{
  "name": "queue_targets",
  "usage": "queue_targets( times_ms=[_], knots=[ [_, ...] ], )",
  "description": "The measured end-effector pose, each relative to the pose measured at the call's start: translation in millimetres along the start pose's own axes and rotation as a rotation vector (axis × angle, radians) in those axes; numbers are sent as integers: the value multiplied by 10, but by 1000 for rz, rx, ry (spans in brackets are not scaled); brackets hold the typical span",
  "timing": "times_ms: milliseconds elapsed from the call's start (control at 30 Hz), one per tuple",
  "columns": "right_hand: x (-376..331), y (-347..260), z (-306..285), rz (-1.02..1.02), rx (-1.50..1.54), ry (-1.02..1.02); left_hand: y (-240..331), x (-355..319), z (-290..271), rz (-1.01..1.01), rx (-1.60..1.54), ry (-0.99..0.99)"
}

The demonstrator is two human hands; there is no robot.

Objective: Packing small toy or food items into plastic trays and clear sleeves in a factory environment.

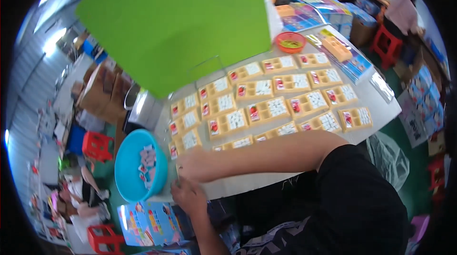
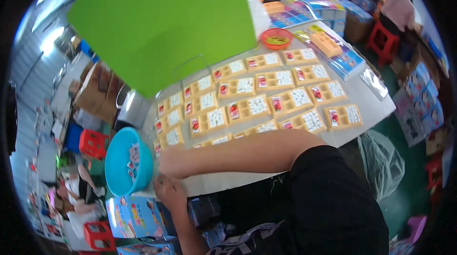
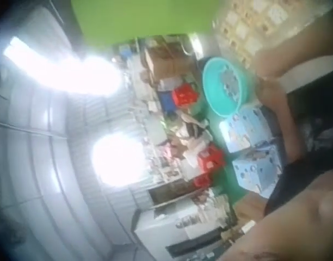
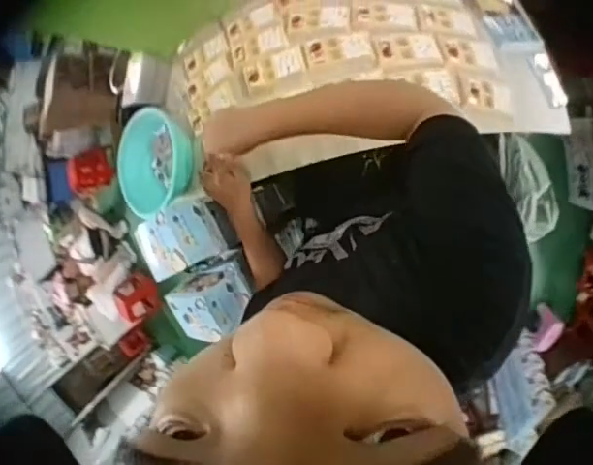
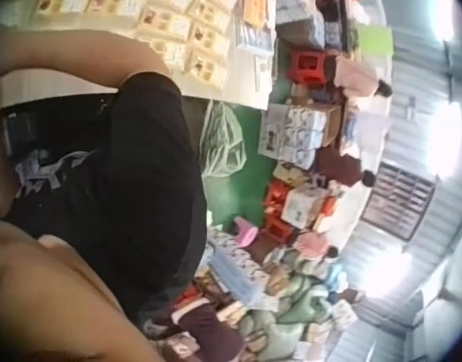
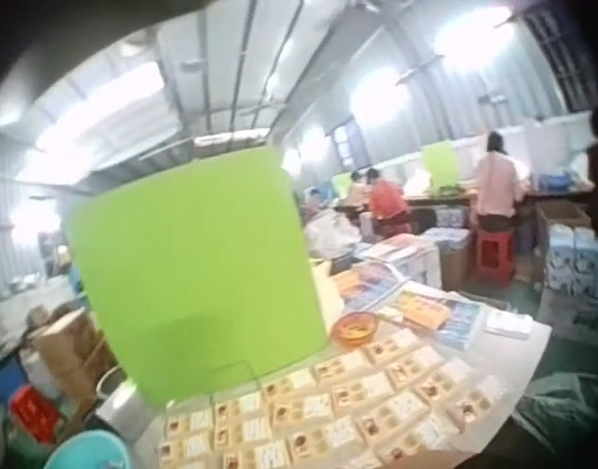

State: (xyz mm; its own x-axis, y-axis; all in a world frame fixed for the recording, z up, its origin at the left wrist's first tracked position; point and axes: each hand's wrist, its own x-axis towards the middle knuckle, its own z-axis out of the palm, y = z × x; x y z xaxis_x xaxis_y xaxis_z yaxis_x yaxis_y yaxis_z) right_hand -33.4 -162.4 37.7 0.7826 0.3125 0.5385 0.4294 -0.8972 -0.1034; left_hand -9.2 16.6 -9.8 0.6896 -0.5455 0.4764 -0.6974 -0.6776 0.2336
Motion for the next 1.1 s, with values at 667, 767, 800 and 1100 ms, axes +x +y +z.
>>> queue_targets(
  times_ms=[667, 767, 800, 1100],
  knots=[
    [-3234, -1199, -1424, 410, 523, 34, -129, 153, 46, 231, 274, -129],
    [-3463, -1181, -1150, 400, 798, -35, -38, 134, -2, 160, 282, -179],
    [-3544, -1157, -900, 394, 797, -41, -32, 130, -26, 163, 318, -191],
    [-3720, -1124, 38, 677, 724, -186, -637, 143, 145, 234, 390, -223]
  ],
)
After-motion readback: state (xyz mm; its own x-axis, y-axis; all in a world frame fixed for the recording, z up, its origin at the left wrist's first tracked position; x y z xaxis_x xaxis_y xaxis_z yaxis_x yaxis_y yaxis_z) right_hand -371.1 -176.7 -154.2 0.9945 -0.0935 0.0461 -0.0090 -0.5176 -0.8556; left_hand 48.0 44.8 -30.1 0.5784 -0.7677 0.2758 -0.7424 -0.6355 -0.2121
